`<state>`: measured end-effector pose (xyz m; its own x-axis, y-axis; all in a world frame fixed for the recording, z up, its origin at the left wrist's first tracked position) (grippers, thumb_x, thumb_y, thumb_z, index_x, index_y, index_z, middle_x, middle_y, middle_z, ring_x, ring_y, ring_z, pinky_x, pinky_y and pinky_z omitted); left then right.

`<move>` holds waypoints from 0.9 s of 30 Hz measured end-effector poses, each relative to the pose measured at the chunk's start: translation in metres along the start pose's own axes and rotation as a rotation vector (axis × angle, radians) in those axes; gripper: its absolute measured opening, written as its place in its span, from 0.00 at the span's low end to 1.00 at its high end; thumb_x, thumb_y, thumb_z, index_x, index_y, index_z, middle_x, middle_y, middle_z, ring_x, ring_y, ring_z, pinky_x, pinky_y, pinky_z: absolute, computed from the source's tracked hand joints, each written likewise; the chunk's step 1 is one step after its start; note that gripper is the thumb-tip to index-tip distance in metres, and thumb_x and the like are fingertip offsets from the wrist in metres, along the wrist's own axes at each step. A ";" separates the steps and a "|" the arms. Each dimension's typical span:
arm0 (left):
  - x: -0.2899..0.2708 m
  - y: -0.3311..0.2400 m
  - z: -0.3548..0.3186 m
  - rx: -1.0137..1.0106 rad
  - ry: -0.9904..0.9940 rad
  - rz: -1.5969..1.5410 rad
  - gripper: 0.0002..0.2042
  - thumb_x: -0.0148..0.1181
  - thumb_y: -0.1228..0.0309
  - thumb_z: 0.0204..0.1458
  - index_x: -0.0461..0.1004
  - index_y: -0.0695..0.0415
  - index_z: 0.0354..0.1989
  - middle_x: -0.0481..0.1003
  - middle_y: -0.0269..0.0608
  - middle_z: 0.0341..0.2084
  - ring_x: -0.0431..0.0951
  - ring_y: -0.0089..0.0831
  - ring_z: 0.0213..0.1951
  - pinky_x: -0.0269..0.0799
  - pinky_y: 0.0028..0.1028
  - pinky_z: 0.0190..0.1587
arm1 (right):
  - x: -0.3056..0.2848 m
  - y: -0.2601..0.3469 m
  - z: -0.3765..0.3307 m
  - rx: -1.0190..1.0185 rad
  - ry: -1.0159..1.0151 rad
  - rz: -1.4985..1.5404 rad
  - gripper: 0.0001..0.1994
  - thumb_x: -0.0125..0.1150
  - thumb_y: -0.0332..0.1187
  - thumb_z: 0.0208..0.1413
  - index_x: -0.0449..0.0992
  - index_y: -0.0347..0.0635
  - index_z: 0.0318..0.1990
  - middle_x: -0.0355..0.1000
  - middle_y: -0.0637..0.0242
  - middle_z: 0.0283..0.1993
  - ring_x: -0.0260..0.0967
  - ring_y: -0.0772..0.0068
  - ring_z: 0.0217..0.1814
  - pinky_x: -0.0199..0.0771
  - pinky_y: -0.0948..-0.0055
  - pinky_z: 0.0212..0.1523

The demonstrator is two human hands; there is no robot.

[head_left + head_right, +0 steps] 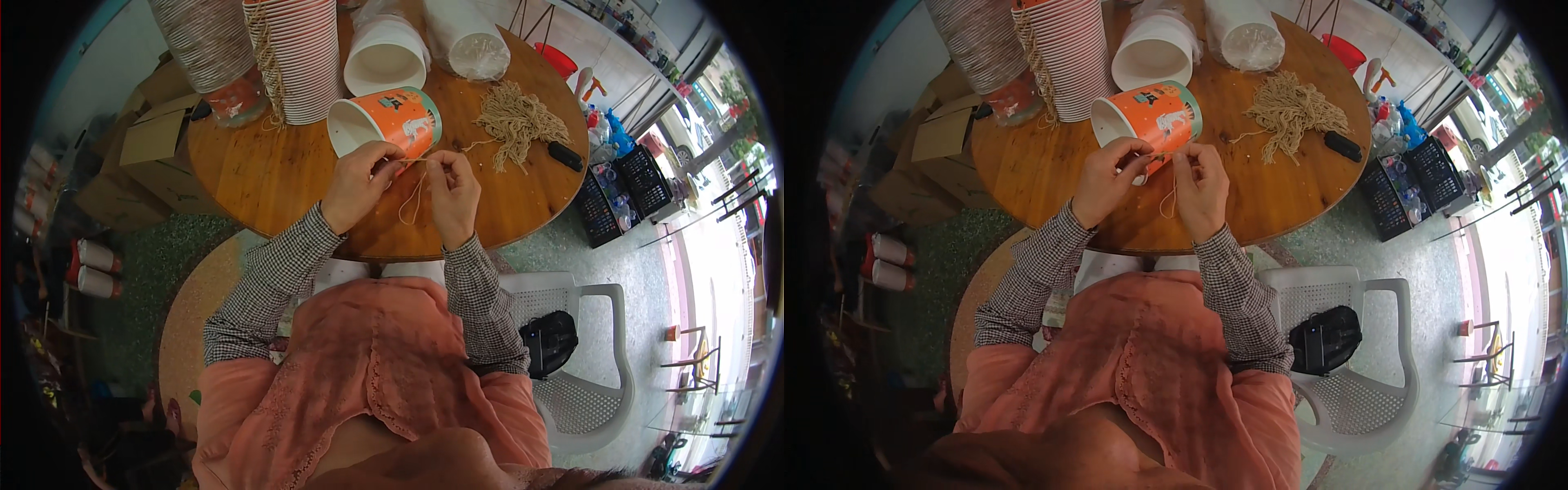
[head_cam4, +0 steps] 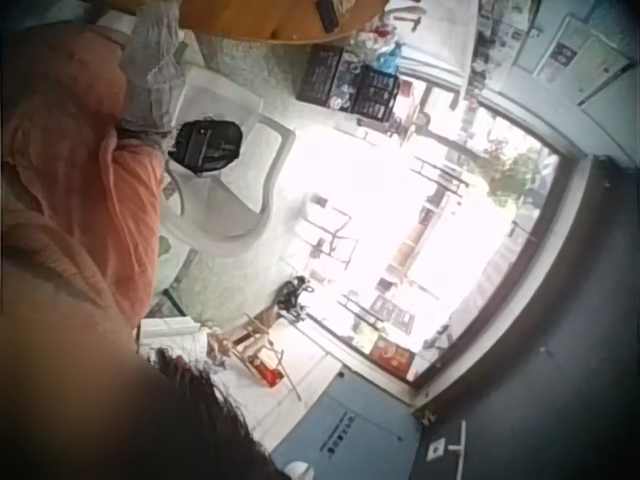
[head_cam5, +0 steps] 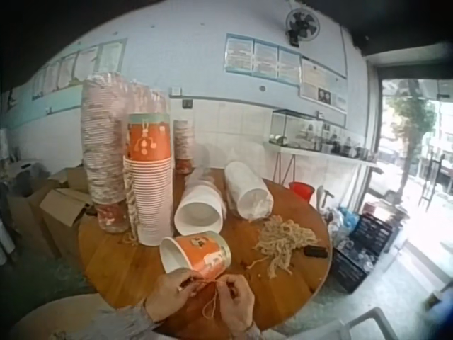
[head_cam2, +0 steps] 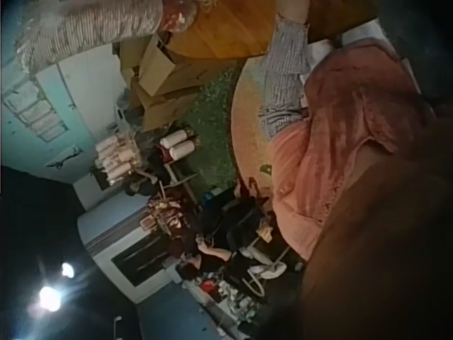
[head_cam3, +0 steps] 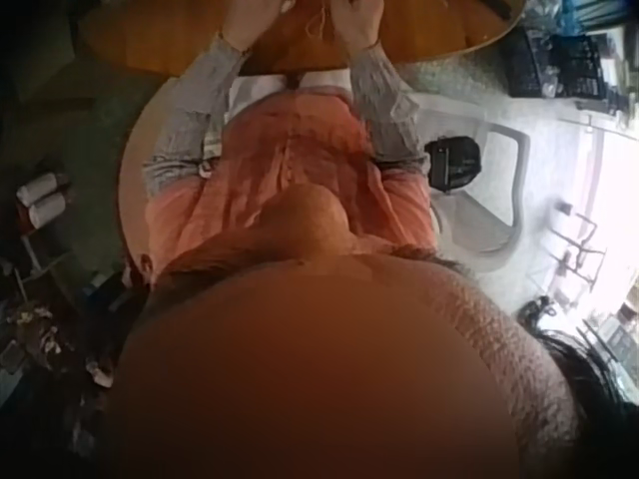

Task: Attaching thin strings to paper buckets for packaging.

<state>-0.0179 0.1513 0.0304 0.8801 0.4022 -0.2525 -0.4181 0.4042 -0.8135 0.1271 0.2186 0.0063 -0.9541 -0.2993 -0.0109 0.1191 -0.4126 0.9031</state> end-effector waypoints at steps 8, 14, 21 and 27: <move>-0.001 -0.021 0.006 0.141 0.080 0.287 0.04 0.56 0.78 0.54 0.70 0.63 0.37 0.73 0.36 0.26 0.74 0.19 0.23 0.68 0.18 0.25 | -0.001 0.038 0.008 -0.154 0.003 -0.127 0.02 0.55 0.26 0.57 0.71 0.36 0.35 0.66 0.66 0.34 0.64 0.78 0.29 0.65 0.79 0.28; -0.011 0.013 0.006 -0.224 -0.006 -0.264 0.07 0.60 0.74 0.51 0.73 0.65 0.34 0.73 0.33 0.26 0.70 0.15 0.25 0.68 0.16 0.27 | 0.018 0.094 -0.011 -0.690 0.115 -0.761 0.04 0.59 0.25 0.50 0.72 0.38 0.34 0.66 0.61 0.33 0.67 0.60 0.35 0.68 0.68 0.33; 0.001 0.000 0.004 -0.288 0.082 -0.326 0.06 0.59 0.74 0.53 0.74 0.65 0.35 0.73 0.31 0.26 0.70 0.14 0.25 0.66 0.15 0.26 | 0.029 0.096 -0.004 -0.608 0.242 -0.520 0.05 0.59 0.24 0.49 0.77 0.39 0.35 0.66 0.61 0.35 0.66 0.60 0.36 0.69 0.68 0.39; 0.006 0.011 -0.002 -0.378 0.148 -0.417 0.06 0.56 0.75 0.54 0.76 0.64 0.35 0.74 0.32 0.24 0.73 0.15 0.24 0.67 0.15 0.26 | 0.026 0.076 0.007 -0.381 0.252 -0.256 0.04 0.59 0.23 0.50 0.76 0.36 0.34 0.66 0.62 0.35 0.68 0.67 0.35 0.70 0.72 0.36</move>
<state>-0.0164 0.1569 0.0192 0.9865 0.1418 0.0813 0.0565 0.1711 -0.9836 0.1093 0.1850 0.0776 -0.8757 -0.3262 -0.3559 0.0270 -0.7691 0.6385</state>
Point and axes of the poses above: each hand's wrist, its own z-axis towards the middle knuckle, its own x-axis out of the palm, y = z × x, the point moved 10 cm from there along z, towards the middle knuckle
